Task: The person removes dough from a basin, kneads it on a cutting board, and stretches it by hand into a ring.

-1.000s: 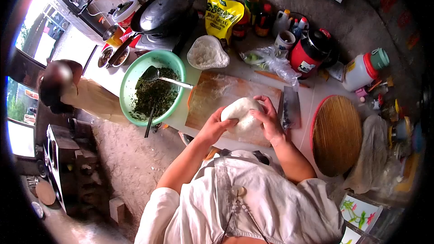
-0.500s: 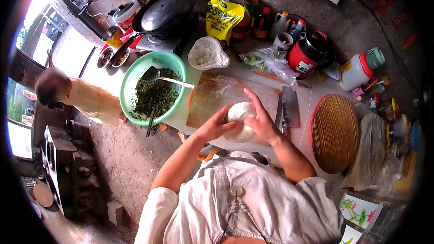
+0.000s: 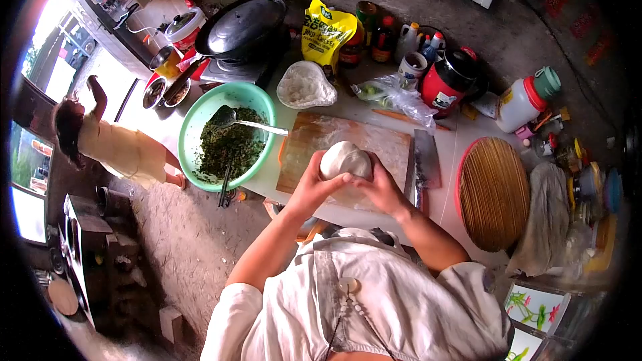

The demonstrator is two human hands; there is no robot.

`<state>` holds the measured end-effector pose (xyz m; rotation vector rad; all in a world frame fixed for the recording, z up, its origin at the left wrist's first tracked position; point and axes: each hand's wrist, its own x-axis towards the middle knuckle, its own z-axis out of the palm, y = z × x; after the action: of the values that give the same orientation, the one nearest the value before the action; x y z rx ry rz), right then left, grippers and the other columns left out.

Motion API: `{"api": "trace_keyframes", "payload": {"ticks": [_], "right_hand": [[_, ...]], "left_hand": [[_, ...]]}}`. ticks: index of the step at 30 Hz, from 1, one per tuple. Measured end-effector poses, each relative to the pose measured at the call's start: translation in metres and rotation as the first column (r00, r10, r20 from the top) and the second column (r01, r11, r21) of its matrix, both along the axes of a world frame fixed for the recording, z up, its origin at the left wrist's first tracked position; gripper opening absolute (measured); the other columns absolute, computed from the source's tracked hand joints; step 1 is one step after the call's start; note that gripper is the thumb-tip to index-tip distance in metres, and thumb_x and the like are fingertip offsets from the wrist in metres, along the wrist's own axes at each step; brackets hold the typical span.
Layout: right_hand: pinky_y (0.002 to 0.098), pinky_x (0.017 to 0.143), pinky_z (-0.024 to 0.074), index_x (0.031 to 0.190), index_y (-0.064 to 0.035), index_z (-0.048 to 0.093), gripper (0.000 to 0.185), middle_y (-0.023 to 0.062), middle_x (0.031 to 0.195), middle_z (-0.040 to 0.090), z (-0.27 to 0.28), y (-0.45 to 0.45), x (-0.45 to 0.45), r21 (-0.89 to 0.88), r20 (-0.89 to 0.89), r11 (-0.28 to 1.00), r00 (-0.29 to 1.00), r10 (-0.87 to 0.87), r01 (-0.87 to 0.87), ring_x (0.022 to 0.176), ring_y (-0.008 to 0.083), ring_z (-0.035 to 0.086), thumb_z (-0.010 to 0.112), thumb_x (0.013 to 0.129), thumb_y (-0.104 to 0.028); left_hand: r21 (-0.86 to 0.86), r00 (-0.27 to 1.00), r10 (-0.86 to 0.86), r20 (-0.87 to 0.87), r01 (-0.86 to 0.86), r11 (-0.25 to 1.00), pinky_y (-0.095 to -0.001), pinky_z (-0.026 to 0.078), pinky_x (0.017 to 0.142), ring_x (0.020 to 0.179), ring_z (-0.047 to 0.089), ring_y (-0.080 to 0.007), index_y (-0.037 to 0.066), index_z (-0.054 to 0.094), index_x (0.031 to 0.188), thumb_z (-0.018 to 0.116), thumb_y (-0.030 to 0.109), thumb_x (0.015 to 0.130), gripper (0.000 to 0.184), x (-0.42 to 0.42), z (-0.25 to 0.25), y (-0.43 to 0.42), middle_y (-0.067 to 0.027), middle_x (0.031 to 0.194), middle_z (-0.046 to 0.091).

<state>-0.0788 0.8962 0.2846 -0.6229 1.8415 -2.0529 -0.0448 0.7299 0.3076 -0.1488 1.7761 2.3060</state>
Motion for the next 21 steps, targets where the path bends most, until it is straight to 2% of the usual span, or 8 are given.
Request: {"api": "trace_keyframes", "payload": {"ticks": [1,5,8,12,15,18,20,21], "right_hand": [[0.0297,0.089,0.0368,0.117,-0.0004,0.037,0.046,0.0084,0.108,0.050,0.009,-0.002,0.004,0.170,-0.007,0.983,0.998,-0.066,0.067,0.100,0.0164,0.047,0.059,0.077,-0.011],[0.0294,0.085,0.0396,0.110,-0.0003,0.042,0.038,0.0074,0.098,0.053,0.017,-0.007,0.011,0.227,-0.150,0.952,0.974,-0.172,0.203,0.094,0.0153,0.050,0.053,0.074,-0.005],[0.0273,0.080,0.0412,0.106,0.0005,0.045,0.035,0.0055,0.090,0.054,0.021,-0.002,0.003,0.078,-0.090,0.976,0.977,-0.196,0.203,0.088,0.0135,0.051,0.051,0.072,-0.006],[0.0203,0.073,0.0394,0.104,-0.0017,0.047,0.033,0.0030,0.091,0.052,0.025,-0.001,0.001,-0.027,0.083,0.980,0.978,-0.193,0.196,0.082,0.0076,0.048,0.048,0.071,-0.004],[0.0230,0.079,0.0387,0.117,-0.0064,0.039,0.049,0.0031,0.098,0.050,0.029,0.002,-0.001,-0.042,0.155,0.998,0.987,0.042,-0.035,0.089,0.0093,0.047,0.053,0.070,-0.003],[0.0244,0.082,0.0388,0.126,-0.0083,0.030,0.063,0.0036,0.100,0.049,0.061,-0.001,0.001,-0.054,0.164,0.968,0.954,0.251,-0.245,0.092,0.0113,0.048,0.056,0.070,-0.001],[0.0262,0.085,0.0381,0.131,-0.0096,0.023,0.073,0.0045,0.103,0.048,0.066,-0.002,0.002,-0.050,0.204,0.957,0.935,0.289,-0.285,0.095,0.0132,0.048,0.061,0.069,0.000],[0.0274,0.086,0.0382,0.132,-0.0100,0.022,0.076,0.0061,0.105,0.048,0.063,-0.002,0.002,0.008,0.126,0.970,0.963,0.238,-0.241,0.098,0.0141,0.047,0.063,0.069,-0.001]], "left_hand": [[0.000,1.000,0.002,-0.002,-0.002,1.000,-0.0278,0.041,0.086,0.099,0.051,-0.0141,0.004,0.037,0.123,0.062,0.007,0.075,0.054,-0.001,-0.001,0.000,-0.0048,0.110,0.051],[0.083,0.997,-0.038,-0.070,0.043,0.996,-0.0263,0.043,0.082,0.092,0.053,-0.0110,0.001,0.043,0.116,0.064,0.008,0.074,0.048,0.000,-0.008,-0.004,-0.0038,0.102,0.056],[0.121,0.994,-0.097,-0.056,0.103,0.987,-0.0253,0.043,0.082,0.090,0.053,-0.0096,-0.001,0.045,0.114,0.061,0.006,0.074,0.044,0.006,-0.005,-0.007,-0.0032,0.100,0.057],[-0.007,0.954,-0.287,0.083,0.289,0.957,-0.0247,0.040,0.083,0.091,0.052,-0.0098,0.002,0.045,0.117,0.063,0.008,0.074,0.047,0.014,-0.006,-0.020,-0.0032,0.099,0.056],[-0.091,0.964,-0.263,0.045,0.266,0.960,-0.0251,0.040,0.084,0.095,0.050,-0.0106,0.004,0.041,0.120,0.064,0.008,0.073,0.053,0.016,-0.002,-0.022,-0.0045,0.102,0.054],[0.107,0.979,-0.142,-0.147,0.158,0.982,-0.0255,0.040,0.085,0.100,0.048,-0.0112,0.003,0.037,0.122,0.063,0.005,0.072,0.057,0.014,0.017,-0.020,-0.0062,0.107,0.051],[-0.110,0.928,-0.336,-0.161,0.322,0.940,-0.0255,0.040,0.085,0.100,0.047,-0.0116,0.003,0.035,0.121,0.061,0.003,0.074,0.054,0.008,0.021,-0.024,-0.0076,0.109,0.050],[-0.110,0.927,-0.337,-0.164,0.322,0.940,-0.0255,0.040,0.085,0.100,0.047,-0.0116,0.003,0.035,0.121,0.061,0.003,0.074,0.054,0.007,0.019,-0.025,-0.0076,0.109,0.050]]}}
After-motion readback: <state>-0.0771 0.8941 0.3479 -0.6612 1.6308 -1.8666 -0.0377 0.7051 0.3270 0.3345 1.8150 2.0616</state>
